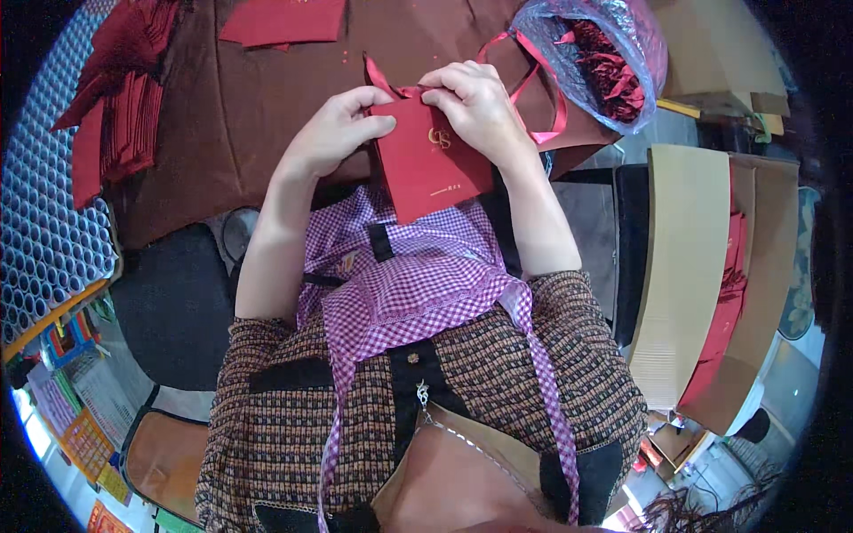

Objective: The person picks up a red envelope and a ribbon, threads the ribbon through the envelope holes, and ties it into a bow before placing it in a box and repeating the process.

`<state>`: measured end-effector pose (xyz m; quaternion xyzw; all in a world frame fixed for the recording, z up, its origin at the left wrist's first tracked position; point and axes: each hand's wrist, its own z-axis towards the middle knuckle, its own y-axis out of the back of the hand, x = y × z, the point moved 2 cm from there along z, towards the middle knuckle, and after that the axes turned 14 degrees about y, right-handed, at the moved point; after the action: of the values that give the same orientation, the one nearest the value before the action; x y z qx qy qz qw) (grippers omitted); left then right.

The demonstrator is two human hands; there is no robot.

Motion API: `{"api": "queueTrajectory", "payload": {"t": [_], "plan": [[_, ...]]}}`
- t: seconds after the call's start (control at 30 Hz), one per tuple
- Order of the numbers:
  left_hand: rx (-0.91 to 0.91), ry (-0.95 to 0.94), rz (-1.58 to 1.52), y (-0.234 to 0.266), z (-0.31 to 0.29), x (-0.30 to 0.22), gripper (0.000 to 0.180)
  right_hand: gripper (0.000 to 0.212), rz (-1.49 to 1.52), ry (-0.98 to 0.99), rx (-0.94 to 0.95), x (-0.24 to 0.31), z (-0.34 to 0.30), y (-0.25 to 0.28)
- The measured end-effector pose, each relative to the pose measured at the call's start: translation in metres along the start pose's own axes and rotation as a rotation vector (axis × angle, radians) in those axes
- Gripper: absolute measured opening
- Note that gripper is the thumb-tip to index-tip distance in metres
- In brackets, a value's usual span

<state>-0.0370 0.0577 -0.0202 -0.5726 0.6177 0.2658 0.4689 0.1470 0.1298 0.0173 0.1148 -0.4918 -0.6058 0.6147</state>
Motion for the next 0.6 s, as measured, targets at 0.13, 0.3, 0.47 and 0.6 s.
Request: {"api": "queueTrajectory", "payload": {"t": [0.13,0.3,0.47,0.6], "plan": [[-0.122,0.002,0.012,0.001,0.002,0.006,0.018,0.016,-0.095,0.067,-0.223,0.004,-0.006,0.006],[-0.096,-0.004,-0.048,-0.001,0.003,0.007,0.019,0.014,0.133,-0.145,-0.297,0.015,-0.027,-0.013],[-0.093,-0.023,-0.077,-0.001,0.007,0.014,0.020,0.013,-0.012,-0.137,-0.216,0.029,-0.027,-0.026],[-0.113,-0.041,-0.098,-0.003,0.009,0.018,0.021,0.012,-0.058,-0.144,-0.215,0.033,-0.027,-0.033]]}}
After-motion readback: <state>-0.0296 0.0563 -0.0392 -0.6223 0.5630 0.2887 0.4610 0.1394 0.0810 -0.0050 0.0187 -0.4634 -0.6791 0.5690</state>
